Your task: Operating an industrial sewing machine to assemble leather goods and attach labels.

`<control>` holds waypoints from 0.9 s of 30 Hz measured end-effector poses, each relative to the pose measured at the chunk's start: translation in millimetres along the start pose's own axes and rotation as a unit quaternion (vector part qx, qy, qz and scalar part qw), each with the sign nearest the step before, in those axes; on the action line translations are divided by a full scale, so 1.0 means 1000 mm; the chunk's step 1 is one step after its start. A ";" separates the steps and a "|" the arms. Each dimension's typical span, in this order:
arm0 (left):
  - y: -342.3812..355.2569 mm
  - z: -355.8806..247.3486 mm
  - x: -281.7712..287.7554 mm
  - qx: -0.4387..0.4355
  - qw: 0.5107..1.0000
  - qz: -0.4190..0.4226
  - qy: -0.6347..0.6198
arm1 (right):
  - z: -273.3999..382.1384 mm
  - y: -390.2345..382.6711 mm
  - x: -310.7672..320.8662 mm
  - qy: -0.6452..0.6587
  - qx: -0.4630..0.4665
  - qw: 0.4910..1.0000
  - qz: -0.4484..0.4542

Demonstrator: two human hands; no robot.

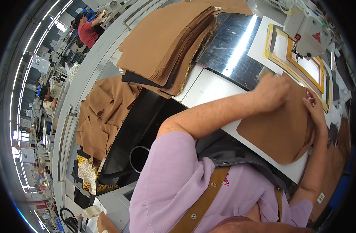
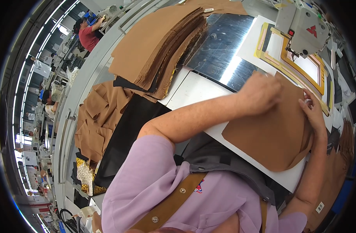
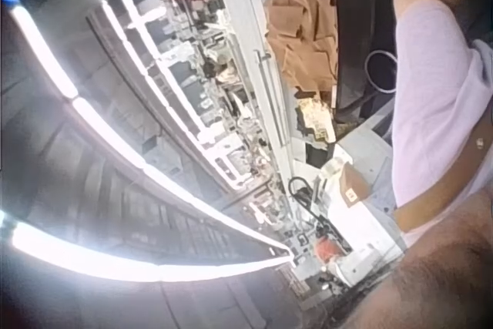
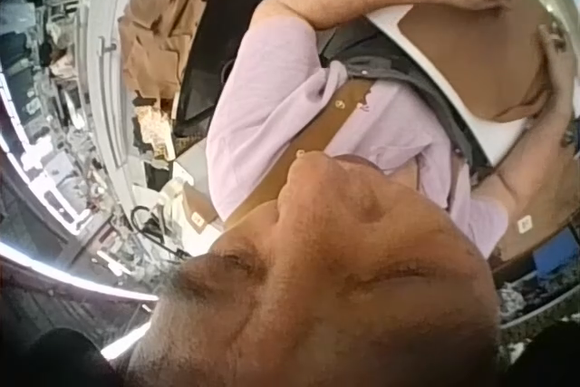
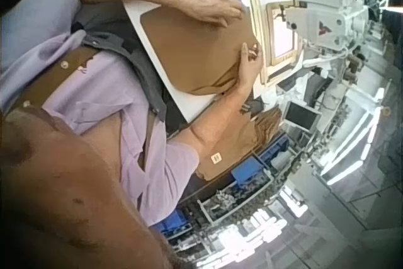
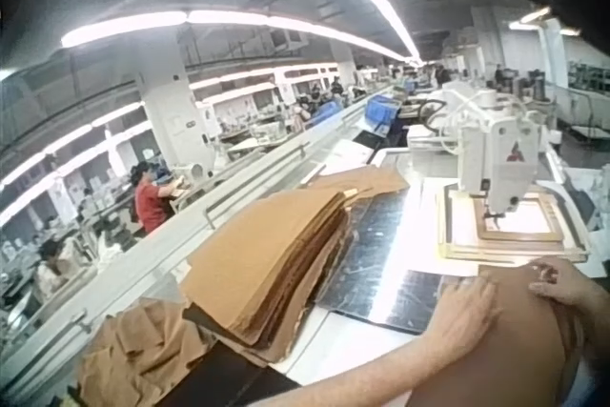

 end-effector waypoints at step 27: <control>-0.042 -0.101 0.217 -0.216 0.966 -0.102 -0.096 | 0.173 -0.209 0.034 -0.176 0.320 0.925 0.101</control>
Point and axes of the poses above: each hand's wrist, its own y-axis towards the middle knuckle, its own x-axis out of the back of the hand, z = x × y, the point moved 4 cm from there along y, towards the middle knuckle, and after that the axes turned 6 degrees about y, right-handed, at the moved point
